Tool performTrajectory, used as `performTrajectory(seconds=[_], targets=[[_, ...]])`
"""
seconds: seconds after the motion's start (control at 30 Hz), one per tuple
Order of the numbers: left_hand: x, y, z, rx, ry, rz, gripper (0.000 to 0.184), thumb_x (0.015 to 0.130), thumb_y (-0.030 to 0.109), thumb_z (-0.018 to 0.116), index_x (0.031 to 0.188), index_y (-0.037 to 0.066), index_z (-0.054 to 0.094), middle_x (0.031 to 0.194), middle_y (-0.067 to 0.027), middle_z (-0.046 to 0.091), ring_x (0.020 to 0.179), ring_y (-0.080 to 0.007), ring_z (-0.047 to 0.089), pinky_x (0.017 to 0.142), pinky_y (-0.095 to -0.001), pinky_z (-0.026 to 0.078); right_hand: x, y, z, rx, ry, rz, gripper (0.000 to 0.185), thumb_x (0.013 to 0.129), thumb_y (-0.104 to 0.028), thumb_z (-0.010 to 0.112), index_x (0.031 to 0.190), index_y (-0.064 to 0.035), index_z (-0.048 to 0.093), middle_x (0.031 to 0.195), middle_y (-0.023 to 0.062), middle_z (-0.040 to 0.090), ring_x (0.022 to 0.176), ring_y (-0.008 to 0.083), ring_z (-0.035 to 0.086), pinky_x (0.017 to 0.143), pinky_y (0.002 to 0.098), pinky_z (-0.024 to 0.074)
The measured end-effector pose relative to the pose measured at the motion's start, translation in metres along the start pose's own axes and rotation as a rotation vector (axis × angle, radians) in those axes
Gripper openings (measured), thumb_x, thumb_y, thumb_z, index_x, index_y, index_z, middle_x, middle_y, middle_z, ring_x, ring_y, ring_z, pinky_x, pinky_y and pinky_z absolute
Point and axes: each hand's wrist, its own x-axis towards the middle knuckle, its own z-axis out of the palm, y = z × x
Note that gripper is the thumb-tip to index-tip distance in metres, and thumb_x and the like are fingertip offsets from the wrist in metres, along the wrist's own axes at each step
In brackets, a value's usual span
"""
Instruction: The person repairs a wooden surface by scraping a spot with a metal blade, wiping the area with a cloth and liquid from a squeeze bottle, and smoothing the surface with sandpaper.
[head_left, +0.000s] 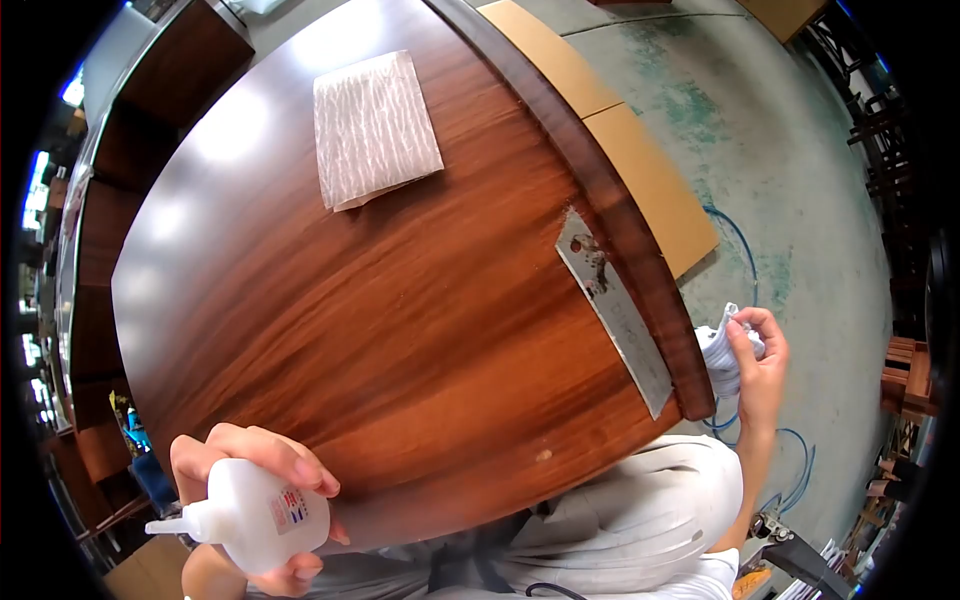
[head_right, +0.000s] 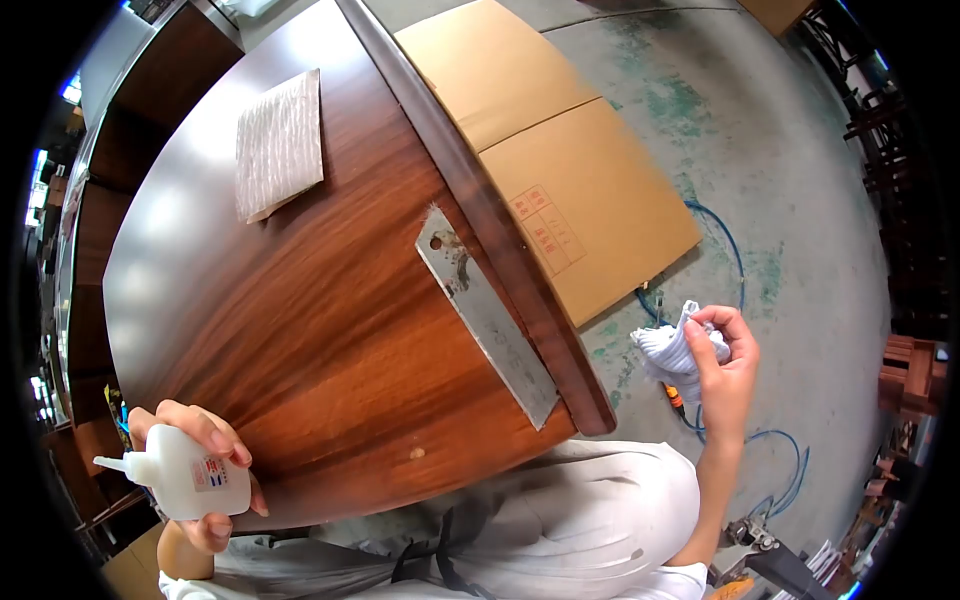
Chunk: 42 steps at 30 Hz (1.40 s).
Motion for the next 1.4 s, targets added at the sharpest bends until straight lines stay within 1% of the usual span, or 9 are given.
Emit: performTrajectory(seconds=[0.33, 0.5, 0.57, 0.73, 0.87, 1.03, 1.1, 1.23, 1.4], targets=[[0.001, 0.002, 0.005, -0.127, 0.079, -0.047, 0.083, 0.078, 0.022, 0.099, 0.125, 0.008, 0.032, 0.114, -0.0189, 0.059, 0.096, -0.027, 0.07, 0.053, -0.0384, 0.071, 0.007, 0.004, 0.01, -0.078, -0.064, 0.001, 0.013, 0.1, -0.009, 0.078, 0.108, -0.0019, 0.07, 0.103, 0.0011, 0.069, 0.097, 0.0083, 0.063, 0.088, 0.0239, 0.05], [-0.005, 0.015, 0.012, -0.264, 0.206, -0.132, 0.105, 0.08, 0.014, 0.097, 0.156, 0.005, 0.026, 0.118, -0.0209, 0.063, 0.105, -0.0313, 0.073, 0.063, -0.0417, 0.073, 0.002, 0.004, 0.012, -0.139, -0.058, -0.039, 0.013, 0.1, -0.009, 0.078, 0.109, -0.0012, 0.071, 0.109, 0.0034, 0.071, 0.103, 0.0128, 0.067, 0.096, 0.0281, 0.0525], [-0.017, 0.024, 0.007, -0.21, 0.176, -0.184, 0.114, 0.083, 0.019, 0.095, 0.168, 0.005, 0.02, 0.118, -0.0186, 0.063, 0.106, -0.0296, 0.07, 0.062, -0.0391, 0.071, 0.001, -0.011, 0.01, -0.222, -0.079, -0.24, 0.014, 0.103, -0.013, 0.075, 0.11, -0.0003, 0.073, 0.121, 0.0086, 0.071, 0.115, 0.0184, 0.068, 0.106, 0.0337, 0.0517], [-0.077, 0.062, 0.001, -0.18, 0.046, -0.304, 0.094, 0.089, 0.033, 0.088, 0.161, 0.007, 0.036, 0.111, -0.0149, 0.059, 0.098, -0.024, 0.066, 0.056, -0.0332, 0.065, -0.017, -0.074, 0.007, -0.149, -0.07, -0.368, 0.019, 0.106, -0.018, 0.071, 0.11, 0.0, 0.074, 0.129, 0.0125, 0.071, 0.123, 0.0204, 0.067, 0.11, 0.0369, 0.0507], [-0.122, 0.077, 0.018, -0.312, -0.143, -0.513, 0.06, 0.103, 0.013, 0.067, 0.158, 0.002, 0.047, 0.129, -0.0228, 0.066, 0.114, -0.032, 0.071, 0.093, -0.0445, 0.061, -0.047, -0.116, 0.019, -0.131, -0.129, -0.457, 0.018, 0.103, -0.018, 0.073, 0.108, -0.001, 0.075, 0.127, 0.0116, 0.072, 0.119, 0.0201, 0.068, 0.108, 0.0355, 0.0512], [-0.159, -0.01, 0.04, 0.091, -0.411, -0.597, 0.048, 0.107, -0.005, 0.051, 0.155, 0.001, 0.051, 0.144, -0.0163, 0.064, 0.135, -0.0278, 0.061, 0.117, -0.0402, 0.047, -0.072, -0.146, 0.035, -0.129, -0.166, -0.551, 0.016, 0.102, -0.017, 0.074, 0.107, -0.0021, 0.076, 0.126, 0.0108, 0.073, 0.116, 0.0198, 0.069, 0.103, 0.0346, 0.0527], [-0.178, -0.075, 0.042, 0.179, -0.393, -0.533, 0.04, 0.113, 0.005, 0.053, 0.153, 0.004, 0.053, 0.15, -0.0129, 0.061, 0.143, -0.0287, 0.056, 0.123, -0.0384, 0.039, -0.074, -0.151, 0.046, -0.141, -0.148, -0.615, 0.016, 0.103, -0.017, 0.074, 0.108, -0.0021, 0.076, 0.126, 0.0109, 0.073, 0.115, 0.0199, 0.069, 0.103, 0.035, 0.053], [-0.207, -0.197, 0.056, 0.466, -0.387, -0.17, 0.047, 0.101, 0.002, 0.07, 0.147, 0.009, 0.062, 0.148, -0.0153, 0.056, 0.139, -0.0355, 0.055, 0.116, -0.0395, 0.044, -0.07, -0.148, 0.068, -0.082, -0.097, -0.645, 0.017, 0.106, -0.017, 0.071, 0.111, -0.0017, 0.076, 0.128, 0.0104, 0.073, 0.117, 0.0189, 0.068, 0.105, 0.0346, 0.0532], [-0.252, -0.329, 0.071, 0.198, -0.349, -0.524, 0.041, 0.097, 0.004, 0.076, 0.137, 0.009, 0.07, 0.132, -0.015, 0.063, 0.12, -0.0366, 0.063, 0.101, -0.0421, 0.052, -0.062, -0.134, 0.067, -0.103, -0.066, -0.596, 0.019, 0.109, -0.019, 0.069, 0.112, -0.0015, 0.075, 0.128, 0.007, 0.073, 0.103, 0.0101, 0.064, 0.091, 0.0258, 0.0505]])
